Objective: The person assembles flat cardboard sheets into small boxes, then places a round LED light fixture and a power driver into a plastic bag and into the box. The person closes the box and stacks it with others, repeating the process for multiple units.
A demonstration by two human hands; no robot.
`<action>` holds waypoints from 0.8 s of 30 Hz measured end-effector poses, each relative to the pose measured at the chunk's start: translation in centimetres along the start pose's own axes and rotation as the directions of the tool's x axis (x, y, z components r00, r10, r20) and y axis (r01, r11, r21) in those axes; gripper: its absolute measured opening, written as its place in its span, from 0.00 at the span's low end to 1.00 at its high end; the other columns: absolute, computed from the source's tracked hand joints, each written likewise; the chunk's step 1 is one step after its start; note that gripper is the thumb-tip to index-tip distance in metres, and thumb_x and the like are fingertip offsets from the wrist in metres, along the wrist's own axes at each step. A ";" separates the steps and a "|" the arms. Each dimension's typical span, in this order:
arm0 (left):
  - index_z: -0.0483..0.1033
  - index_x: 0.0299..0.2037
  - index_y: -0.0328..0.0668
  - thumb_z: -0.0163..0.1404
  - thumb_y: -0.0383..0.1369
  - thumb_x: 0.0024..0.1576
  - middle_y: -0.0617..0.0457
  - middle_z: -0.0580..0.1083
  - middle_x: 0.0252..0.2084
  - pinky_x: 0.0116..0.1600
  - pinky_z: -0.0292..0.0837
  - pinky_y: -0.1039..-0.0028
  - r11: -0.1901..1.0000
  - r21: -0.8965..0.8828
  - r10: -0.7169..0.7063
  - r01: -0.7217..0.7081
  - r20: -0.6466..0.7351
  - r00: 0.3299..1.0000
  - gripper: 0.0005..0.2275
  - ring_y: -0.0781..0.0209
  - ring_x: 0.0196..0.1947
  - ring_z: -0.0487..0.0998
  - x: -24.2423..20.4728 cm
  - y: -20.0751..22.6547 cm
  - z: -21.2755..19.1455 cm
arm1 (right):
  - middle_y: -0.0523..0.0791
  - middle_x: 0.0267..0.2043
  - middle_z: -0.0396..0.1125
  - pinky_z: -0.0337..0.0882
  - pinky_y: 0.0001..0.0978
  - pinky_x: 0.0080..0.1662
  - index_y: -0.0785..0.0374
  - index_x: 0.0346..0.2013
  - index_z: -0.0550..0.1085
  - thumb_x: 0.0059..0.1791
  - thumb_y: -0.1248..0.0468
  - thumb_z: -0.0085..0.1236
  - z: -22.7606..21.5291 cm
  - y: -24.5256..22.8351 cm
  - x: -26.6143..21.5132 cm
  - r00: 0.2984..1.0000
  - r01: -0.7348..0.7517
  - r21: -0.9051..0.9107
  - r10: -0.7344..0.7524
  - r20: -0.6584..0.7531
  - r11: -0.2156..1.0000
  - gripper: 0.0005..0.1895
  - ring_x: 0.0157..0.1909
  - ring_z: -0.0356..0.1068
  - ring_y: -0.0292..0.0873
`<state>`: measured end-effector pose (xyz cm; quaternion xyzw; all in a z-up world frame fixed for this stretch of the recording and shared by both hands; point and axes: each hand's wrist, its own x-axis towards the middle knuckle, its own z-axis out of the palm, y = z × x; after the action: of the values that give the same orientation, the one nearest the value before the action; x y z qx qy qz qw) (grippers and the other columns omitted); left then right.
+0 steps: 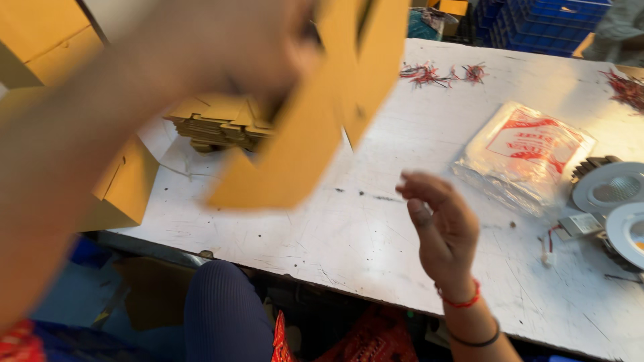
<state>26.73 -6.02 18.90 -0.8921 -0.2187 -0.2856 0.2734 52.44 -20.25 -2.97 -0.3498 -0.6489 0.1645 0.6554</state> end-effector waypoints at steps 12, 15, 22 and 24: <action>0.85 0.45 0.53 0.48 0.28 0.51 0.44 0.81 0.32 0.46 0.77 0.63 0.842 -0.296 -0.173 0.451 0.643 0.746 0.15 0.51 0.30 0.82 0.0 7.4 3.5 | 0.44 0.32 0.71 0.70 0.29 0.35 0.66 0.40 0.74 0.39 0.58 0.76 -4.6 -5.0 5.3 0.960 0.087 -0.481 0.055 0.274 0.873 0.23 0.29 0.68 0.38; 0.85 0.46 0.52 0.48 0.30 0.54 0.49 0.79 0.26 0.38 0.76 0.64 0.730 -0.345 -0.280 0.590 0.637 0.718 0.14 0.54 0.25 0.79 -1.5 3.1 4.9 | 0.43 0.32 0.71 0.68 0.26 0.33 0.66 0.35 0.75 0.42 0.59 0.74 -8.8 -3.7 3.9 0.974 0.165 -0.541 -0.051 0.219 0.825 0.17 0.29 0.68 0.35; 0.82 0.54 0.42 0.55 0.44 0.62 0.51 0.72 0.53 0.60 0.76 0.72 0.083 -0.948 -0.150 0.306 0.292 0.944 0.17 0.62 0.54 0.74 -5.2 4.7 10.2 | 0.41 0.32 0.70 0.68 0.22 0.35 0.67 0.41 0.72 0.57 0.47 0.58 -11.8 2.9 0.4 0.960 -0.092 -0.210 0.031 -0.277 0.973 0.23 0.31 0.67 0.30; 0.65 0.70 0.44 0.58 0.48 0.55 0.48 0.63 0.69 0.65 0.66 0.68 0.265 -0.929 -0.200 0.258 0.209 0.957 0.34 0.57 0.67 0.66 -5.3 7.6 12.0 | 0.41 0.28 0.68 0.65 0.22 0.33 0.69 0.38 0.72 0.57 0.43 0.53 -11.9 3.3 -0.4 0.976 -0.067 -0.335 -0.008 -0.217 0.940 0.28 0.29 0.65 0.31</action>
<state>31.67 -5.62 4.54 -0.8457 -0.1409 -0.3732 -0.3545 64.65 -21.10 -4.48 -0.4833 -0.5876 0.0211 0.6487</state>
